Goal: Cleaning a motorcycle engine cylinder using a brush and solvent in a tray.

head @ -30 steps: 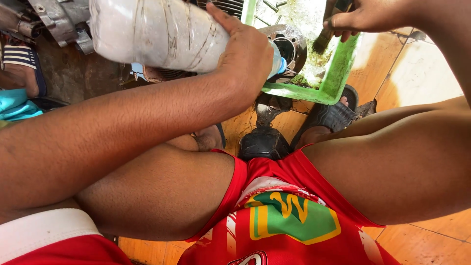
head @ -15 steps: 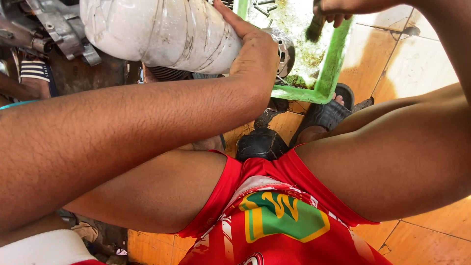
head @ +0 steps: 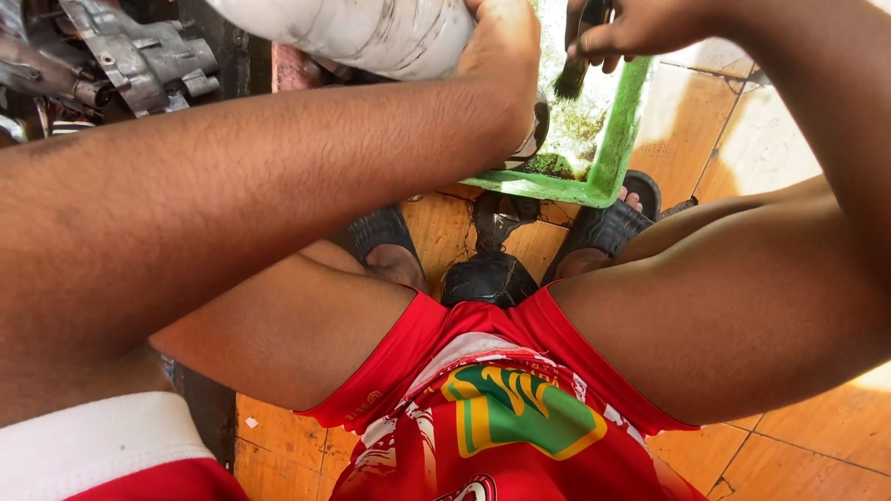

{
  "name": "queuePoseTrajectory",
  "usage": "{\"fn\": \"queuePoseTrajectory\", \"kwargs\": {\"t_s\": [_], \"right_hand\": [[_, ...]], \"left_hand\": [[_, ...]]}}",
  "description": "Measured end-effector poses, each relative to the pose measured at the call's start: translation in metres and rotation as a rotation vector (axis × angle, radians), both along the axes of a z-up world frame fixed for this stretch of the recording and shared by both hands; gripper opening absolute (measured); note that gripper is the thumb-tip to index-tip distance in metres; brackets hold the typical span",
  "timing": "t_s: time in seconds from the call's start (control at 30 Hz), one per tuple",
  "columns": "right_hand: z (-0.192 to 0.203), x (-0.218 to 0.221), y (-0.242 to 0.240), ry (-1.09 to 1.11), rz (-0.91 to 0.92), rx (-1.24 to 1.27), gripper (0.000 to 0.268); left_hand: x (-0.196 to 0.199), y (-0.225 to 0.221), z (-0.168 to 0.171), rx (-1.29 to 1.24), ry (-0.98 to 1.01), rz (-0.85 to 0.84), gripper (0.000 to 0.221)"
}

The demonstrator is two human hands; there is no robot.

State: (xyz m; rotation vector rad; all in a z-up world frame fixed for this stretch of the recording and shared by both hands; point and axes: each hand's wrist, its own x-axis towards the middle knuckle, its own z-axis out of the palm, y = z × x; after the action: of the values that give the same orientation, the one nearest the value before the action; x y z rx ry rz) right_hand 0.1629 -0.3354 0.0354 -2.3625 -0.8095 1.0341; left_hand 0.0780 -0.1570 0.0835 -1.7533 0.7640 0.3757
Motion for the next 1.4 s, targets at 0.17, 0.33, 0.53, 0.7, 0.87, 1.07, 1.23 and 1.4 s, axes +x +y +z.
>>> {"fn": "queuePoseTrajectory", "kwargs": {"t_s": [0.17, 0.33, 0.53, 0.7, 0.87, 1.07, 1.23, 1.4], "right_hand": [[0.043, -0.029, 0.031, -0.110, 0.013, -0.144, 0.022], [0.031, -0.041, 0.045, -0.239, 0.021, -0.087, 0.025], [0.033, -0.046, 0.038, -0.188, 0.062, -0.122, 0.017], [0.026, -0.057, 0.032, -0.165, -0.070, 0.035, 0.016], [0.011, -0.067, 0.019, -0.092, -0.008, -0.013, 0.023], [-0.004, -0.088, 0.001, -0.422, 0.064, 0.428, 0.009], [0.011, -0.116, 0.013, -0.157, -0.006, 0.269, 0.011], [0.001, -0.110, 0.001, -0.376, 0.068, 0.237, 0.004]], "left_hand": [[0.031, 0.012, -0.037, 0.025, 0.096, -0.040, 0.028], [0.057, 0.034, -0.101, -0.578, 0.147, 0.600, 0.006], [0.040, 0.114, -0.020, -0.571, 0.262, 0.289, 0.030], [-0.003, 0.158, 0.024, -0.654, 0.343, 0.177, 0.053], [-0.046, 0.177, 0.043, -0.993, 0.445, 0.499, 0.064], [-0.097, 0.181, 0.006, -1.555, 0.614, 0.694, 0.070], [-0.110, 0.166, -0.026, -1.824, 0.684, 0.445, 0.062], [-0.122, 0.152, -0.019, -1.909, 0.720, 0.386, 0.065]]}}
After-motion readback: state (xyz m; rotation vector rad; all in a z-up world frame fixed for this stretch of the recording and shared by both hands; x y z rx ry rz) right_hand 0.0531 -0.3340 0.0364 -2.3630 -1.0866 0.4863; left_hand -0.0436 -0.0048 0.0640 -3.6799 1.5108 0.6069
